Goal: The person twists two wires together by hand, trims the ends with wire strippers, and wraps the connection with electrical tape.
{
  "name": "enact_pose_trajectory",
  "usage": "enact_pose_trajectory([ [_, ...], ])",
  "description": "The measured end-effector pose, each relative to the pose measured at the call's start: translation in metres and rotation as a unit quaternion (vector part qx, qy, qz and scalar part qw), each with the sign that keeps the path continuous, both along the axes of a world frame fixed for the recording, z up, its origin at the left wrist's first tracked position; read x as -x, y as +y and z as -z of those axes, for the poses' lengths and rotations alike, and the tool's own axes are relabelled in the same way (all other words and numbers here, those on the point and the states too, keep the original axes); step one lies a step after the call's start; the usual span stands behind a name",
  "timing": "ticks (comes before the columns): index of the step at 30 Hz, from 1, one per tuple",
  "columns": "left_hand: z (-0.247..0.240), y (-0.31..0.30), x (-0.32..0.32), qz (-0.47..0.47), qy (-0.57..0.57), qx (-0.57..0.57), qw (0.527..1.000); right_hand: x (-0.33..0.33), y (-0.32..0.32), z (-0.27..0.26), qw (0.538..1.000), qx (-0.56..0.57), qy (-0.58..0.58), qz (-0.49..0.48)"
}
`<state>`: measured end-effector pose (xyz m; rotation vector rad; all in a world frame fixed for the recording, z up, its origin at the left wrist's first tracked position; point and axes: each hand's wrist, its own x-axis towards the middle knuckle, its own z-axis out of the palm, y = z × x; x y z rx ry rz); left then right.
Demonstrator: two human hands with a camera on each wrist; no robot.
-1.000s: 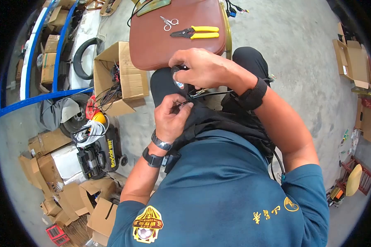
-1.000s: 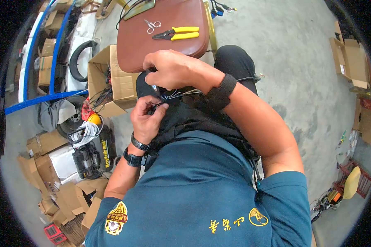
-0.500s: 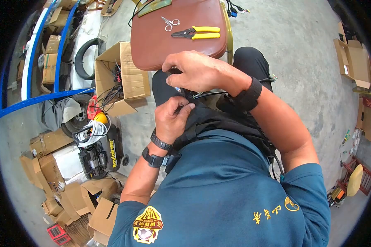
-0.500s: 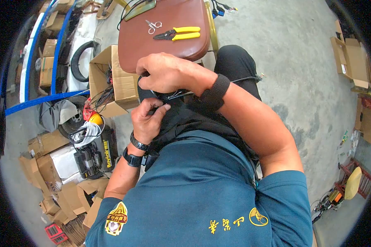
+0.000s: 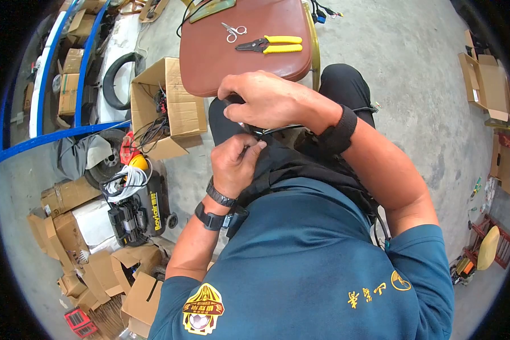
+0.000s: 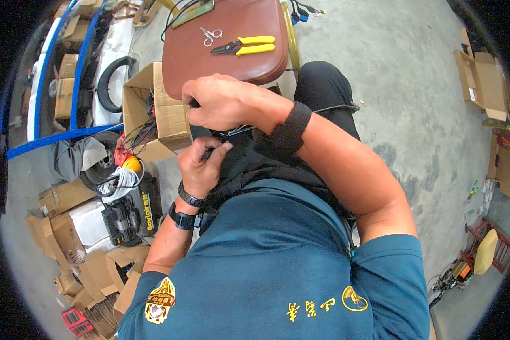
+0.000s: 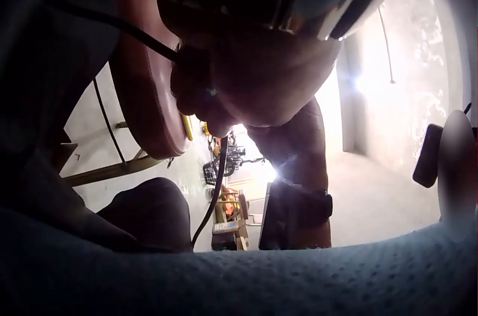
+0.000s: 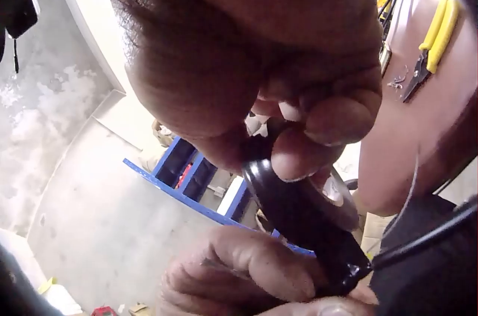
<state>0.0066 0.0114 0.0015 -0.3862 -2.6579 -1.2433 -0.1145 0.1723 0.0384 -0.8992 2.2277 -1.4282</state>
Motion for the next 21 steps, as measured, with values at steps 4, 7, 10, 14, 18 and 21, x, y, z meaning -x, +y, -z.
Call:
enact_pose_trajectory([
  [4,0.000,-0.001,0.001,0.014,0.018,0.023,0.999,0.007,-0.006,0.014,1.000,0.012,0.000,0.000],
  [7,-0.003,0.000,0.001,0.037,0.039,0.053,0.997,0.012,-0.014,0.034,0.999,0.033,0.023,-0.004],
  [10,-0.004,-0.003,0.002,0.078,0.070,0.096,0.990,0.014,-0.013,0.023,0.997,-0.013,-0.071,-0.032],
  [14,-0.011,-0.001,0.005,0.103,0.102,0.133,0.981,0.020,-0.015,0.020,0.983,-0.084,-0.144,-0.083],
  [18,-0.010,-0.004,0.006,0.097,0.136,0.145,0.975,0.020,-0.019,0.024,0.981,-0.084,-0.158,-0.079],
  [21,-0.014,-0.006,0.003,0.079,0.125,0.171,0.974,0.021,-0.018,0.018,0.977,-0.091,-0.174,-0.078],
])
